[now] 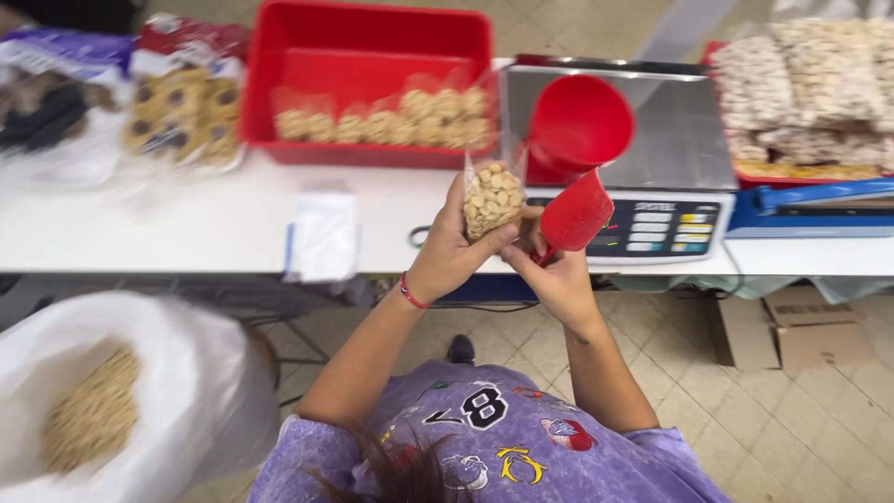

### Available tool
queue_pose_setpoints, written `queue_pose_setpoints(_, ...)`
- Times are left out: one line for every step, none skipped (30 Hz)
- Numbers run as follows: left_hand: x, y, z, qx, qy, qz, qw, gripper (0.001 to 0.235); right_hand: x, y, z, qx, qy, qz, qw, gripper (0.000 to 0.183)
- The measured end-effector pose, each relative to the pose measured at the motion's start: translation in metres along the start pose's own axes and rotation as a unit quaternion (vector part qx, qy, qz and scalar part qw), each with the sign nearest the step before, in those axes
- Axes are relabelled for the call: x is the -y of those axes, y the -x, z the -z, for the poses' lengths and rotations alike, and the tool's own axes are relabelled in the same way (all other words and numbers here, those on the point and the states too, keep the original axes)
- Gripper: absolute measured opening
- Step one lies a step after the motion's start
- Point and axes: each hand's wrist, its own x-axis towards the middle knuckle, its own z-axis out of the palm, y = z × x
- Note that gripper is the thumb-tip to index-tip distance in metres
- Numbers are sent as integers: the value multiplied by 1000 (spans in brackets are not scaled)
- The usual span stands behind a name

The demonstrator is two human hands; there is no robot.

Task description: Packaging and weighing snacks from a bulk bag into smaller retail bags

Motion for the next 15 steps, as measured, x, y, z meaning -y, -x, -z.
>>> queue_pose_setpoints(3,-17,-11,8,5,-1,1000,68,4,-7,18,-8,4,2,1000,36)
queue_pose_setpoints(5,-33,-20,20,-100,-36,994,71,8,-16,34,-38,63,18,997,25)
queue_pose_setpoints(6,-48,-28,31,-204,-72,976,75,11,-24,50,-67,122,34,990,19)
queue_pose_setpoints(20,-62,-33,31,-201,-70,977,75,14,-36,62,-69,124,32,989,19)
queue_pose_setpoints(33,-75,-37,56,-223,-83,970,80,16,-48,73,-83,145,54,985,24)
queue_pose_setpoints(45,-85,-39,77,-247,-94,961,85,18,-60,82,-94,163,75,979,30)
queue_pose_setpoints(48,-101,-42,75,-245,-91,962,85,18,-69,96,-92,165,71,979,30)
queue_pose_setpoints(50,-116,-44,87,-231,-91,965,83,18,-79,108,-75,246,146,955,23)
queue_pose_setpoints(51,-131,-45,99,-216,-91,967,81,18,-89,119,-56,324,218,919,16)
queue_pose_setpoints(58,-141,-44,96,-218,-89,967,81,24,-91,125,-54,322,217,920,16)
queue_pose_setpoints(65,-152,-42,110,-215,-28,970,80,30,-93,131,-65,354,180,915,24)
queue_pose_setpoints(72,-160,-40,124,-210,36,969,80,35,-94,135,-76,385,142,909,33)
queue_pose_setpoints(76,-163,-40,121,-210,39,969,80,31,-93,143,-73,383,139,910,33)
queue_pose_setpoints(79,-167,-40,129,-244,35,960,68,28,-91,151,-108,347,131,922,27)
queue_pose_setpoints(82,-170,-40,137,-278,31,950,56,25,-90,159,-141,311,121,932,22)
